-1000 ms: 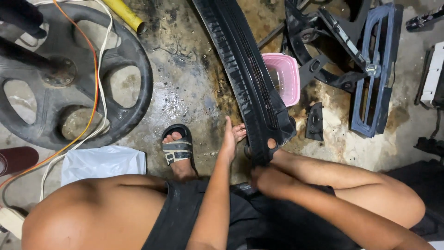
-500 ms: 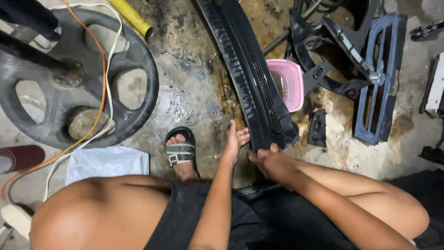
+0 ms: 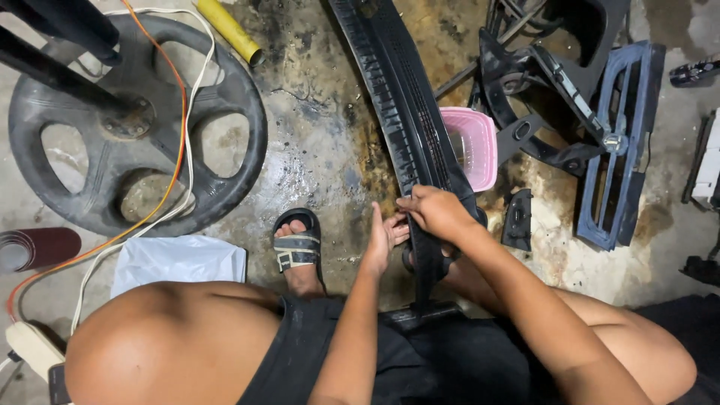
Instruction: The person sits on the floor and sands a long black plastic car part using a sanding block. They repeatedly rub the surface and edges of the part, occasionally pausing to inspect it.
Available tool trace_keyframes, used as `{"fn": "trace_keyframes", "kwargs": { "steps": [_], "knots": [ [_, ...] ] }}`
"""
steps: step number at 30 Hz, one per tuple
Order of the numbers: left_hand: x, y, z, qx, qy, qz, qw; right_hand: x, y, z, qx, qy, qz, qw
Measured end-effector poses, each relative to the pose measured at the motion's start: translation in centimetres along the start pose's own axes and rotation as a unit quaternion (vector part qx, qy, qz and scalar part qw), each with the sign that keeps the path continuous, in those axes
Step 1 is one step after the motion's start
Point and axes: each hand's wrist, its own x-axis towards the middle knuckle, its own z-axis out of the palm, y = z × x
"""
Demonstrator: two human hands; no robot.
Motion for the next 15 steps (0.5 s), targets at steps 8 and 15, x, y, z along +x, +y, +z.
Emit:
{"fn": "trace_keyframes", "kwargs": {
  "steps": [8, 15],
  "knots": [
    [-3.0, 1.8, 1.2, -0.081, -0.027, -0.036, 0.996, -11.8, -5.9, 1.5, 0.089, -0.031, -0.116, 0.989],
    [-2.4, 0.9, 0.7, -0.089, -0.014, -0.048, 0.995, -1.3, -0.4, 3.1, -0.008, 0.022, 0.0, 1.0]
  ]
}}
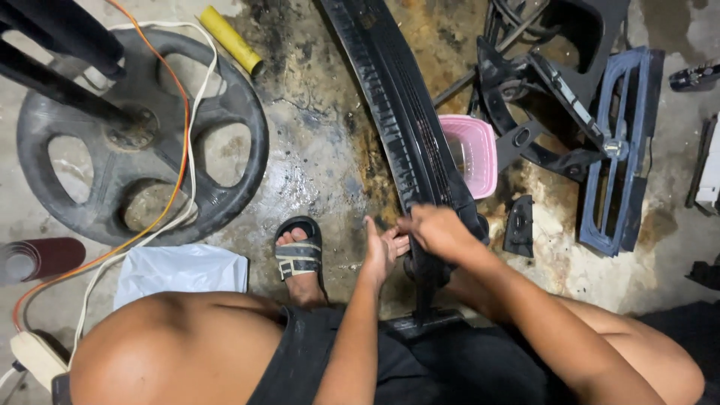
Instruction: The person sits on the floor and sands a long black plastic car part using a sanding block. They repeatedly rub the surface and edges of the part, occasionally pausing to inspect it.
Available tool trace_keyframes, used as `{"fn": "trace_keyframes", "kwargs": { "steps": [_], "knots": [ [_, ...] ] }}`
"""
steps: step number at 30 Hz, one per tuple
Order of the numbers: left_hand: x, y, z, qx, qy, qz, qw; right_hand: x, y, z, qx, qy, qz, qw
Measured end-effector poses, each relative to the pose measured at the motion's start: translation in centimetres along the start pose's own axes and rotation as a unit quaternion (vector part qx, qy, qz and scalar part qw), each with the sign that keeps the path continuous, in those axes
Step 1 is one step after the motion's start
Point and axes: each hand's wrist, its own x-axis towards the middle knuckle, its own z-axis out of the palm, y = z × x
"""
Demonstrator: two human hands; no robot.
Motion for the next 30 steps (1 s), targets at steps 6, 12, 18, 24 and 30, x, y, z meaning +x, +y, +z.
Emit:
{"fn": "trace_keyframes", "kwargs": {
  "steps": [6, 12, 18, 24, 30],
  "knots": [
    [-3.4, 1.6, 3.7, 0.122, 0.026, 0.044, 0.991, 9.2, 3.8, -6.5, 0.031, 0.07, 0.143, 0.987],
    [-0.3, 1.0, 3.8, 0.167, 0.168, 0.21, 0.949, 7.0, 15.4, 1.3, 0.137, 0.216, 0.34, 0.905],
    [0.1, 0.9, 4.1, 0.145, 0.185, 0.253, 0.939, 4.3, 17.5, 4.7, 0.165, -0.015, 0.437, 0.884],
    [-0.2, 0.7, 1.2, 0.223, 0.152, 0.209, 0.94, 4.8, 23.9, 13.1, 0.158, -0.058, 0.429, 0.888],
    [-1.2, 0.7, 1.0, 0.155, 0.071, 0.171, 0.97, 5.4, 17.4, 6.3, 0.21, -0.188, 0.424, 0.861]
  ]
}}
